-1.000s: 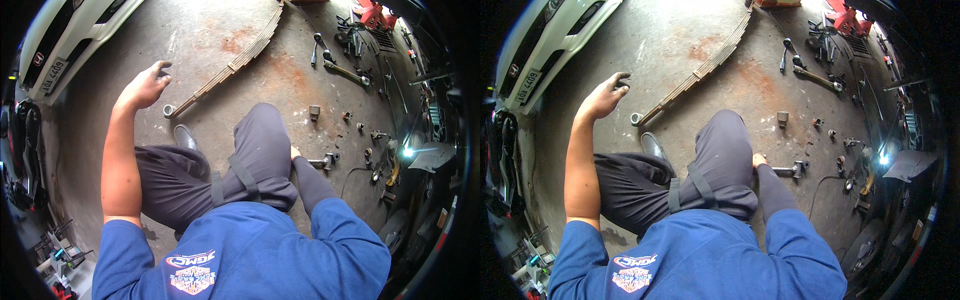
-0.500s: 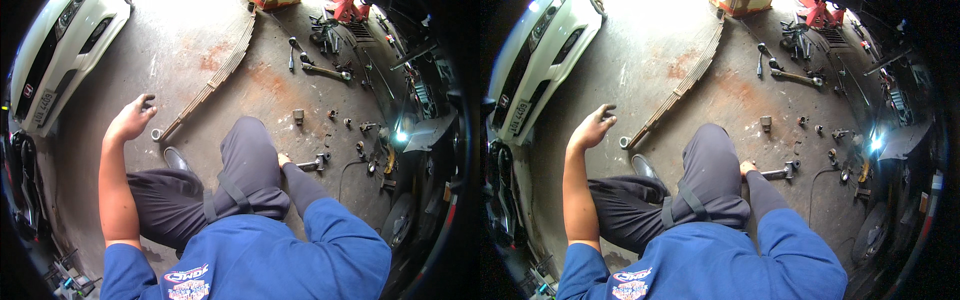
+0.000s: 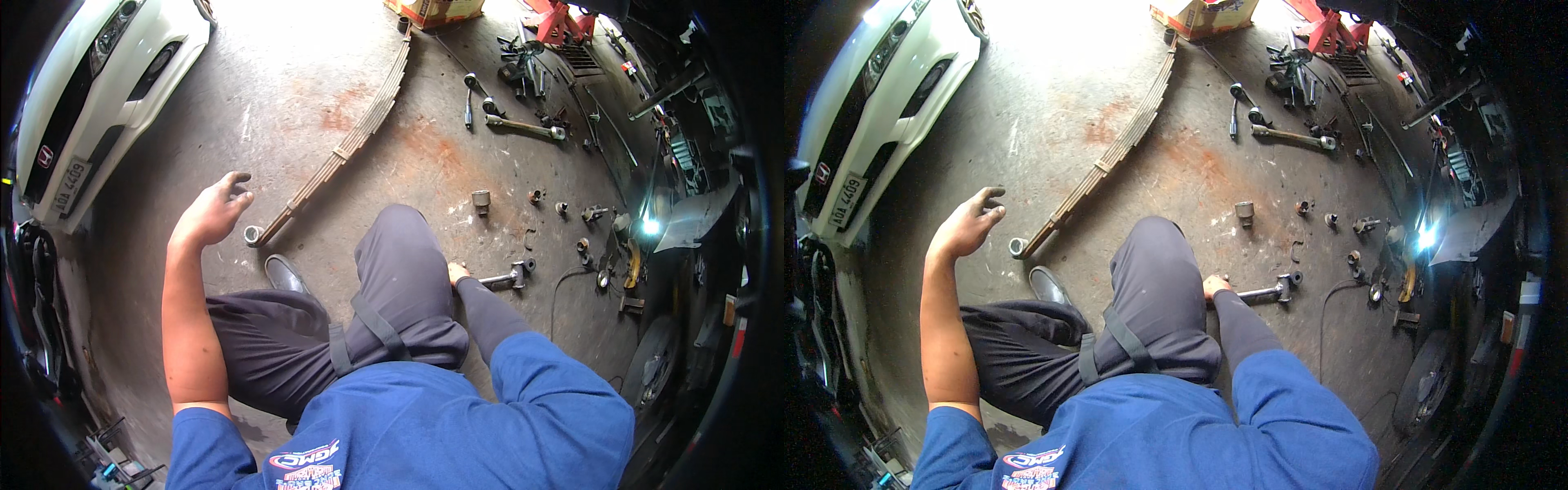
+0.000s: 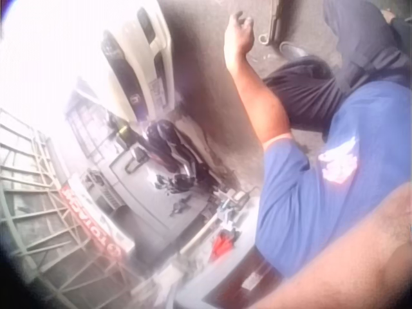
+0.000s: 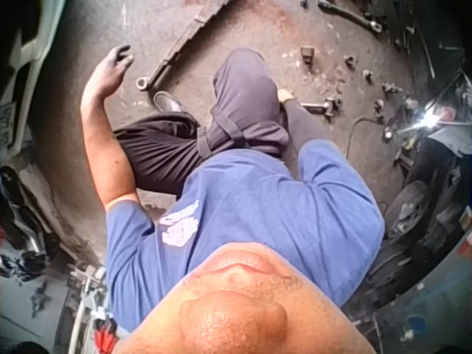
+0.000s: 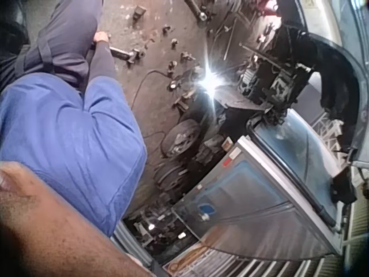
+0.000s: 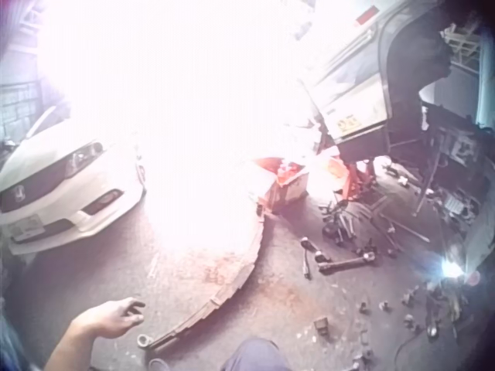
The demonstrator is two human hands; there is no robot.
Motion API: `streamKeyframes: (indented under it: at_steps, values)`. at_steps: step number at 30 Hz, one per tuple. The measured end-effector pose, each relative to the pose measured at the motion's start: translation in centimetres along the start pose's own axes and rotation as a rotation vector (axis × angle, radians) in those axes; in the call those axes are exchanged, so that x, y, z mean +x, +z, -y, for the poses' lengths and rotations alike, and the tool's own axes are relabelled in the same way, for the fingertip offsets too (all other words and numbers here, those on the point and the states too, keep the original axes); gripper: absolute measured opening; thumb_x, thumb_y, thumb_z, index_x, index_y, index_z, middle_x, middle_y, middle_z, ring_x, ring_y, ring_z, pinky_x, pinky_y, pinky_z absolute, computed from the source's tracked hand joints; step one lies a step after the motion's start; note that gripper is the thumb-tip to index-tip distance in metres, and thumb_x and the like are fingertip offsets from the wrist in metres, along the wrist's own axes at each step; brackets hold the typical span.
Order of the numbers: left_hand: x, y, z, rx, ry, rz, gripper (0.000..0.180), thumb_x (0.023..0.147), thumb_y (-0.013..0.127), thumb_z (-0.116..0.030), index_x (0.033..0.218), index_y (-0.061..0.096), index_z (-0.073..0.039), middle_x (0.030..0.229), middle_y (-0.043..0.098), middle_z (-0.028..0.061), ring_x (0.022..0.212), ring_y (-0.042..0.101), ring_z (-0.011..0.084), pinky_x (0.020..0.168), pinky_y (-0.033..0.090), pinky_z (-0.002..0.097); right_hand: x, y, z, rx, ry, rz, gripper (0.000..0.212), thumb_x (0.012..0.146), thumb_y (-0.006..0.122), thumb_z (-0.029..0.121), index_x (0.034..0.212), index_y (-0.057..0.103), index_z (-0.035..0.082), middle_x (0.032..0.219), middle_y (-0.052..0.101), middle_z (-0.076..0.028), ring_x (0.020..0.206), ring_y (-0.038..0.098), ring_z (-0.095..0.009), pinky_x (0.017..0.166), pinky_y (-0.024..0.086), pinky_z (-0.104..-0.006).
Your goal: The person sits on the floor and uses a hammer to repeatedly strike metal sockets and cylindrical parts, attempting to fit them together or onto a long metal bar. The person handles the parts and tools by hand throughout the process.
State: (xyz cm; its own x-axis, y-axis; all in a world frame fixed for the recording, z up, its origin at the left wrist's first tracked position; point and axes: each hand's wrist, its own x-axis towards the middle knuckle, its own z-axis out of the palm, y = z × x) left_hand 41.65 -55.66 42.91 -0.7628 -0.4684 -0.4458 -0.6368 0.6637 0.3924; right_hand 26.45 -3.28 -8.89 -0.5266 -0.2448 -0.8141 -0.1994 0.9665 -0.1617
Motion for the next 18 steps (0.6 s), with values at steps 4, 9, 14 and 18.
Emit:
streamKeyframes:
  at_steps: [4, 9, 14, 18]
  values:
    - [0.1, 0.0, -0.1, 0.014, 0.001, -0.004, 0.049, 0.110, 0.064, -0.029, 0.153, 0.058, -0.008, 0.143, 0.070, 0.0251, 0.133, 0.068, 0.0363, 0.113, 0.052, 0.0447, -2.7, -2.0, 1.2, -0.022, -0.020, 0.048, 0.058, 0.086, 0.075, 0.041, 0.128, 0.079, 0.000, 0.142, 0.070, -0.025, 0.135, 0.068, -0.038, 0.113, 0.055, -0.0477]
    - [0.6, 0.2, 0.6, 0.044, 0.043, -0.029, 0.049, 0.110, 0.065, -0.034, 0.150, 0.060, -0.006, 0.137, 0.073, 0.0249, 0.128, 0.071, 0.0377, 0.109, 0.054, 0.0461, -3.3, -2.0, 0.6, -0.047, -0.074, -0.057, 0.047, 0.091, 0.071, 0.033, 0.124, 0.080, 0.001, 0.136, 0.072, -0.027, 0.130, 0.071, -0.037, 0.108, 0.057, -0.0488]
    - [0.5, 0.3, 0.9, 0.072, 0.031, -0.032, 0.052, 0.109, 0.064, -0.038, 0.151, 0.060, -0.008, 0.138, 0.073, 0.0236, 0.130, 0.070, 0.0379, 0.111, 0.053, 0.0459, -0.5, 0.1, -1.6, 0.014, -0.176, -0.123, 0.045, 0.095, 0.066, 0.042, 0.116, 0.083, 0.006, 0.126, 0.076, -0.026, 0.122, 0.073, -0.041, 0.102, 0.059, -0.0507]
    - [0.3, 0.3, 0.4, 0.049, 0.002, -0.023, 0.050, 0.110, 0.064, -0.034, 0.152, 0.061, -0.008, 0.144, 0.070, 0.0211, 0.132, 0.068, 0.0353, 0.113, 0.051, 0.0445, -0.5, 0.4, -2.7, 0.063, -0.290, -0.180, 0.044, 0.095, 0.065, 0.046, 0.117, 0.083, 0.012, 0.126, 0.077, -0.022, 0.120, 0.073, -0.042, 0.101, 0.058, -0.0515]
